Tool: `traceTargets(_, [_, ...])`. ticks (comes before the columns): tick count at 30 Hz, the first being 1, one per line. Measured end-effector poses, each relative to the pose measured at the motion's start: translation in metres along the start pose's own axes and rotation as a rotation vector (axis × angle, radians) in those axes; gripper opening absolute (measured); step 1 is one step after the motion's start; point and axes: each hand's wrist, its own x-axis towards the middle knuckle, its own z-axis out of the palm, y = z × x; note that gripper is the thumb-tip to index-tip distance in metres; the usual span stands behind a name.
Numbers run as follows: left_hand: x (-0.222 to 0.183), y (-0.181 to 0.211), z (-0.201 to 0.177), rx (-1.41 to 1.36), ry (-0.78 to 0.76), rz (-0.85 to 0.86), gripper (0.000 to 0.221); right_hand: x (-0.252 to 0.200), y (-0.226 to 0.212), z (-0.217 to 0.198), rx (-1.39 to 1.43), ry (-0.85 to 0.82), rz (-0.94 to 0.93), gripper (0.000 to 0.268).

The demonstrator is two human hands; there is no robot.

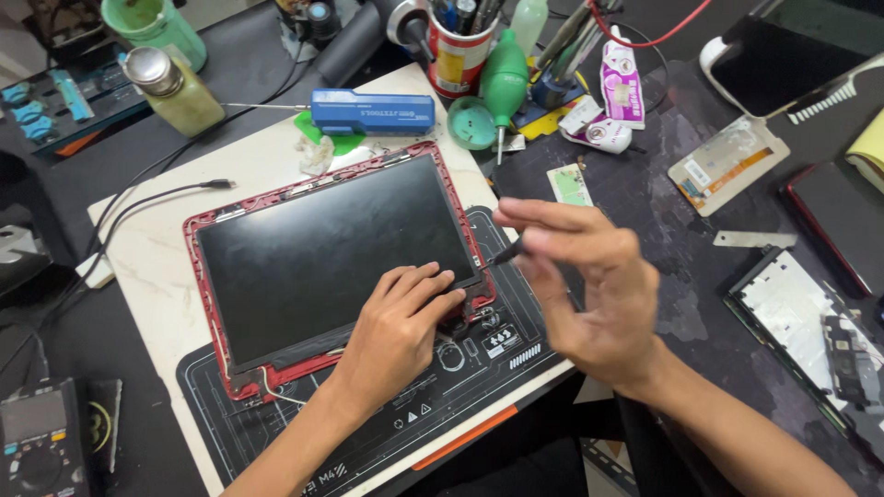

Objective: The person manipulates the frame and screen of a laptop by hand, then uses a screwdriver to work on a small circuit board. They pick up small components and place them onto the laptop frame.

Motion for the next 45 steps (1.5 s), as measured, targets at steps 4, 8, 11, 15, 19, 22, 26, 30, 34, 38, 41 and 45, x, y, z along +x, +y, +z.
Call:
traceTargets(4, [-0.001,0.000,-0.001,-0.010,0.008,0.003,0.036,0.001,0.001,-0.003,0.051,0.041,0.045,0.045])
traceTargets(8, [-0.002,0.000,-0.001,-0.010,0.006,-0.001,0.036,-0.002,0.005,-0.004,0.086,0.023,0.087,0.048])
traceTargets(11, [-0.004,-0.001,0.000,-0.014,-0.004,0.001,0.037,-0.009,0.006,-0.009,0.078,-0.020,0.109,0.046])
traceTargets(15, [-0.005,-0.003,0.001,-0.011,0.001,0.011,0.037,-0.011,0.011,-0.011,0.070,-0.073,0.036,0.052])
traceTargets(19, [-0.006,-0.003,0.002,-0.028,0.013,0.011,0.036,0.001,0.010,-0.012,0.050,-0.033,0.076,0.058])
traceTargets(22, [-0.006,-0.002,0.001,-0.025,0.021,0.008,0.037,0.022,0.000,-0.044,-0.083,0.056,0.224,0.048])
traceTargets(26, [0.004,0.004,-0.002,-0.017,0.006,-0.013,0.035,0.033,-0.004,-0.085,-0.120,0.129,0.414,0.033])
traceTargets(30, [0.025,0.015,-0.002,-0.037,-0.029,-0.052,0.026,0.031,0.018,-0.121,-0.170,0.061,0.429,0.031])
traceTargets(34, [0.066,0.024,0.016,0.003,-0.012,0.009,0.026,0.025,0.035,-0.148,-0.181,-0.047,0.499,0.029])
traceTargets(38, [0.112,0.026,0.048,0.008,-0.058,0.043,0.023,0.027,0.042,-0.162,-0.256,-0.148,0.571,0.029])
traceTargets(41, [0.137,0.025,0.076,0.061,-0.072,0.106,0.027,0.029,0.040,-0.168,-0.301,-0.178,0.630,0.027])
traceTargets(45, [0.155,0.022,0.103,0.122,-0.067,0.141,0.033,0.029,0.044,-0.172,-0.232,-0.181,0.612,0.027])
